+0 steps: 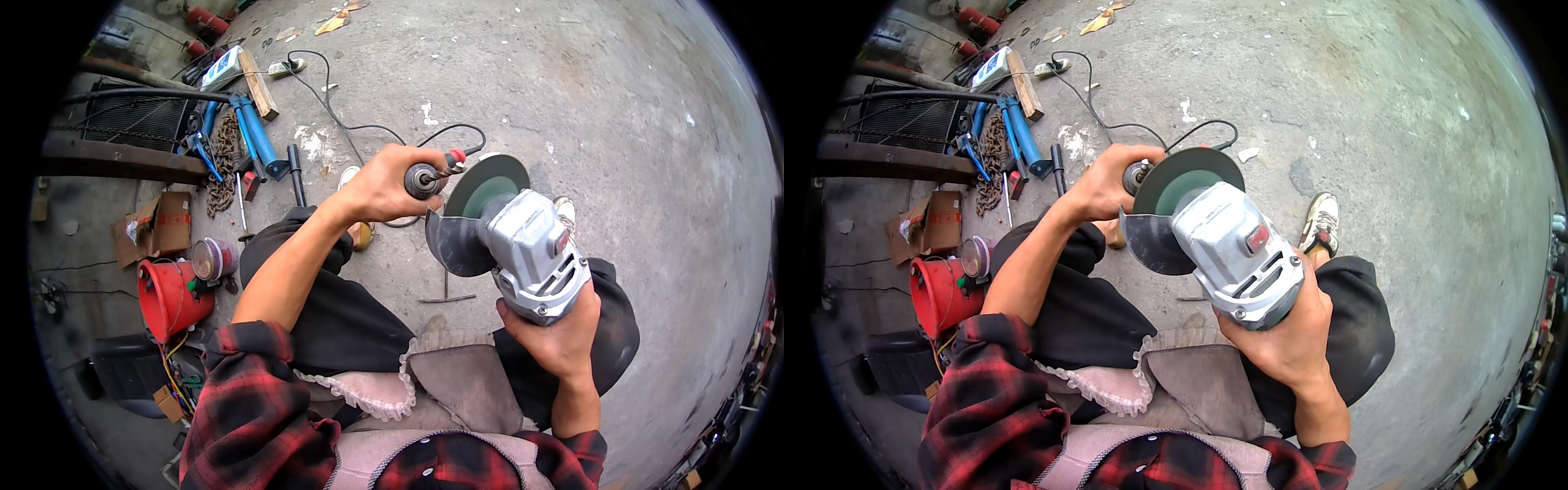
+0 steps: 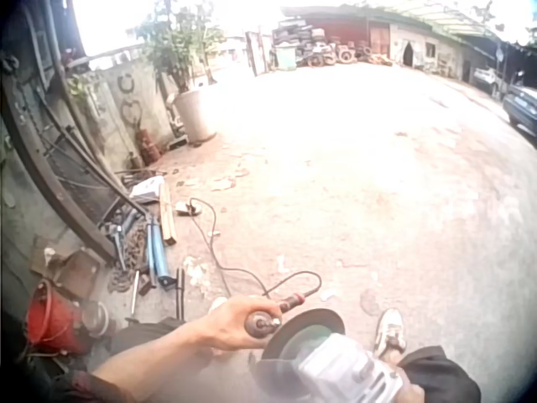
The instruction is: The person sharpens a drill bit using a handheld angle grinder, then unplugs the grinder and uses a power drill to make a hole in a metal pipe.
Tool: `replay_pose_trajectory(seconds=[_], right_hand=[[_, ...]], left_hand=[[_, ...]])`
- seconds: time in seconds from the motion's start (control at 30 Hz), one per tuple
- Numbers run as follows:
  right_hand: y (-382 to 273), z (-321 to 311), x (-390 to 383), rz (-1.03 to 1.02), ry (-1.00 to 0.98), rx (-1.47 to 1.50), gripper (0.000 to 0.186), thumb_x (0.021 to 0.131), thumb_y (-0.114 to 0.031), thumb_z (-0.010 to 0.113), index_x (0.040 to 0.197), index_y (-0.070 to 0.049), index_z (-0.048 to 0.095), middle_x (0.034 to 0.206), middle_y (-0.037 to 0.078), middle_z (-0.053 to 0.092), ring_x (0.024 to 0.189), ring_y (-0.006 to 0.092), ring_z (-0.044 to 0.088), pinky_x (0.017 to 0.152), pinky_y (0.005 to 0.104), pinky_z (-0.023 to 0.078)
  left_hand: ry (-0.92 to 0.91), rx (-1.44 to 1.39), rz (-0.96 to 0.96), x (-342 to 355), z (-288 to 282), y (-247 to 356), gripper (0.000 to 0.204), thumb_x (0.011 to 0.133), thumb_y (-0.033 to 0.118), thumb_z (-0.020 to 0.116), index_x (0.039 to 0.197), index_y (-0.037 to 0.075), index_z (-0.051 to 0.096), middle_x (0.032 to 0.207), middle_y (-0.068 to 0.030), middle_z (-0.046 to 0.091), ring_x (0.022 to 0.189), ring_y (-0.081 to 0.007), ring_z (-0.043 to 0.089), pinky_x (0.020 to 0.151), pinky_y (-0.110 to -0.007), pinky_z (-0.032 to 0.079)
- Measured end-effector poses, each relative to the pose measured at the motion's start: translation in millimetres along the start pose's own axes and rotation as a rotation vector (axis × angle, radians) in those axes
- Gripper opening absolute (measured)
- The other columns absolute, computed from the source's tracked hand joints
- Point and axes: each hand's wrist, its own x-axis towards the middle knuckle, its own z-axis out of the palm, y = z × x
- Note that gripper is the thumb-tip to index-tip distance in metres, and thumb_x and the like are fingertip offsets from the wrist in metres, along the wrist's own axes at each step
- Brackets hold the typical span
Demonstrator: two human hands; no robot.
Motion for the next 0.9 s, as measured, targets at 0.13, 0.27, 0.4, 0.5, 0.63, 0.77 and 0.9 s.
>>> replay_pose_trajectory(seconds=[0.13, 0.27, 0.4, 0.5, 0.63, 0.77, 0.9], right_hand=[[-0.6, -0.3, 0.4, 0.004, 0.017, 0.024, 0.069, 0.066, -0.011, 0.092, 0.123, 0.005, 0.056, 0.103, 0.014, 0.074, 0.093, 0.022, 0.076, 0.082, 0.0325, 0.058], [-0.1, -0.4, 0.4, -0.011, 0.02, 0.046, 0.068, 0.067, -0.01, 0.092, 0.122, 0.004, 0.056, 0.103, 0.013, 0.074, 0.093, 0.0212, 0.076, 0.082, 0.0322, 0.058], [-0.7, 0.0, 1.4, -0.027, 0.004, 0.068, 0.068, 0.066, -0.01, 0.092, 0.123, 0.004, 0.056, 0.103, 0.013, 0.074, 0.093, 0.0212, 0.076, 0.082, 0.0321, 0.058], [-1.1, 0.7, 2.5, -0.025, -0.009, 0.084, 0.069, 0.066, -0.011, 0.091, 0.123, 0.004, 0.056, 0.103, 0.014, 0.074, 0.093, 0.0223, 0.076, 0.082, 0.0326, 0.058], [-1.1, 2.3, 3.6, -0.035, -0.016, 0.075, 0.069, 0.066, -0.012, 0.091, 0.123, 0.004, 0.055, 0.102, 0.014, 0.074, 0.093, 0.024, 0.076, 0.081, 0.0334, 0.058], [-1.6, 2.8, 3.7, -0.035, -0.012, 0.076, 0.068, 0.067, -0.012, 0.091, 0.123, 0.004, 0.055, 0.102, 0.015, 0.074, 0.092, 0.0248, 0.076, 0.081, 0.0337, 0.058], [-2.7, 2.5, 4.5, -0.021, -0.017, 0.077, 0.068, 0.067, -0.012, 0.091, 0.122, 0.004, 0.056, 0.102, 0.015, 0.074, 0.093, 0.0248, 0.076, 0.082, 0.0338, 0.058]], left_hand=[[0.045, -0.049, 0.105, -1.6, 2.1, 0.3, 0.025, 0.076, 0.011, 0.078, 0.093, 0.001, 0.063, 0.078, -0.0032, 0.062, 0.074, -0.0097, 0.054, 0.072, -0.029, 0.049], [0.042, -0.083, 0.08, -2.6, 4.4, 1.3, 0.026, 0.076, 0.013, 0.08, 0.092, 0.001, 0.063, 0.077, -0.002, 0.062, 0.075, -0.0082, 0.053, 0.072, -0.029, 0.048], [0.029, -0.086, 0.087, -2.4, 5.5, 2.9, 0.028, 0.075, 0.014, 0.08, 0.094, 0.001, 0.064, 0.079, -0.0028, 0.064, 0.077, -0.0072, 0.054, 0.073, -0.028, 0.049], [0.019, -0.141, 0.103, -2.1, 7.6, 1.1, 0.031, 0.075, 0.014, 0.081, 0.097, 0.0, 0.065, 0.081, -0.0047, 0.067, 0.079, -0.0074, 0.056, 0.075, -0.029, 0.05], [0.001, -0.179, 0.099, -1.9, 8.2, -0.5, 0.036, 0.075, 0.015, 0.081, 0.102, -0.002, 0.065, 0.083, -0.0074, 0.069, 0.081, -0.0082, 0.058, 0.077, -0.029, 0.051], [0.008, -0.164, 0.109, -2.9, 8.2, 2.2, 0.037, 0.074, 0.015, 0.08, 0.103, -0.002, 0.065, 0.085, -0.0083, 0.069, 0.083, -0.0085, 0.058, 0.079, -0.029, 0.051], [0.003, -0.196, 0.13, -2.8, 8.6, 1.3, 0.038, 0.074, 0.014, 0.08, 0.103, -0.003, 0.065, 0.085, -0.0087, 0.068, 0.083, -0.009, 0.057, 0.079, -0.03, 0.051]])
